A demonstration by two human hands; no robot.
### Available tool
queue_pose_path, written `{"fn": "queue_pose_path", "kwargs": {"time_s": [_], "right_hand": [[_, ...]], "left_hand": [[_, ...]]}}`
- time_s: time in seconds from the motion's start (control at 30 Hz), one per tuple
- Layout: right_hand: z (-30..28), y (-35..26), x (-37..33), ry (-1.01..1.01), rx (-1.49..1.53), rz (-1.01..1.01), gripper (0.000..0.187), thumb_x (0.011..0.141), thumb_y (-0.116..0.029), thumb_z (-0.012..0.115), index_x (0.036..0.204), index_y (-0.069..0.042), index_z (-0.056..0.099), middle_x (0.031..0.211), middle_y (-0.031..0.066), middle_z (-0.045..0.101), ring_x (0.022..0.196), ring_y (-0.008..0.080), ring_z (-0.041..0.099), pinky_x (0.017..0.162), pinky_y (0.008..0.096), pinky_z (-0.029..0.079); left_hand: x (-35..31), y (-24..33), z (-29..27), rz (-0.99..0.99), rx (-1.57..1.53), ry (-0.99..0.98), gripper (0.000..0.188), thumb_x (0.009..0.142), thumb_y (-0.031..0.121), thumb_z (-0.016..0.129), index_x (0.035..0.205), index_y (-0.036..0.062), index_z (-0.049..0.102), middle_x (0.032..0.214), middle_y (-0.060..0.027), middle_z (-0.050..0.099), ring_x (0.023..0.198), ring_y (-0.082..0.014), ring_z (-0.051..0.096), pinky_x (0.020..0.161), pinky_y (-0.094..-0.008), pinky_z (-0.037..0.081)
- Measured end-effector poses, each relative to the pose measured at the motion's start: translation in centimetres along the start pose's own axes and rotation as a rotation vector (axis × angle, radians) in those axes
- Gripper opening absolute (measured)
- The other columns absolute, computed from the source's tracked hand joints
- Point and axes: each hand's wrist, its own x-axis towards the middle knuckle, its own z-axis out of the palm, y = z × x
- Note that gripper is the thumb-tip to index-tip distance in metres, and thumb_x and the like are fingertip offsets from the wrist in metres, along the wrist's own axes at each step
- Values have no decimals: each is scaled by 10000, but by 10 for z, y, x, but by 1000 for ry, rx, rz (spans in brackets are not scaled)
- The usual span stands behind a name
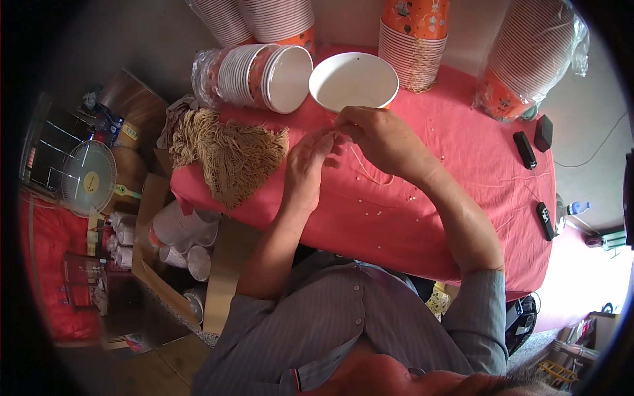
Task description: Attaching wire handles or ties to printed paper bowls in a manufacturing environment.
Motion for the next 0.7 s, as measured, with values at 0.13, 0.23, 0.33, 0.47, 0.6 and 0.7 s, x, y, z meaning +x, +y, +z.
{"fn": "queue_pose_path", "kwargs": {"time_s": [0.13, 0.23, 0.33, 0.47, 0.6, 0.7], "right_hand": [[0, 4, 0, -11, 3, -7, 119, 1035, -132, 653, 1075, -33, 706, 972, 197, 766, 907, 422, 749, 788, 523, 586], [0, 6, 0, -2, -29, -31, 97, 1017, -93, 664, 1062, -24, 715, 947, 190, 766, 885, 395, 759, 779, 492, 597], [1, 6, 0, -9, -62, -55, 89, 994, -56, 675, 1054, -22, 731, 926, 175, 770, 868, 362, 770, 779, 463, 609], [1, 9, 0, -22, -80, -83, 96, 972, -35, 670, 1041, -18, 735, 898, 173, 769, 834, 361, 772, 756, 453, 618], [0, 8, 0, -24, -56, -94, 89, 966, -25, 669, 1027, -11, 732, 883, 177, 765, 822, 360, 770, 741, 450, 613], [0, 7, 1, -15, -37, -111, 83, 963, -19, 667, 1018, -7, 728, 867, 177, 759, 809, 357, 766, 732, 452, 608]], "left_hand": [[-1, -1, -5, -150, -183, -89, 359, 1125, 309, 625, 1313, 13, 704, 1211, -94, 791, 1037, -150, 720, 833, -301, 550], [-1, 0, -5, -167, -176, -105, 358, 1116, 309, 631, 1298, 14, 718, 1218, -94, 790, 1054, -152, 723, 855, -314, 546], [0, 0, -5, -185, -161, -108, 347, 1104, 297, 648, 1282, 12, 734, 1200, -91, 792, 1058, -154, 728, 855, -317, 542], [1, 0, -5, -200, -191, -110, 292, 1079, 227, 668, 1273, 15, 720, 1194, -94, 772, 1022, -207, 738, 835, -368, 560], [1, -2, -4, -233, -250, -112, 273, 1064, 210, 694, 1263, 25, 723, 1188, -89, 769, 1013, -206, 736, 831, -365, 553], [1, -5, -2, -231, -274, -132, 331, 1073, 281, 720, 1272, 17, 744, 1108, -79, 797, 993, -163, 741, 806, -320, 531]]}}
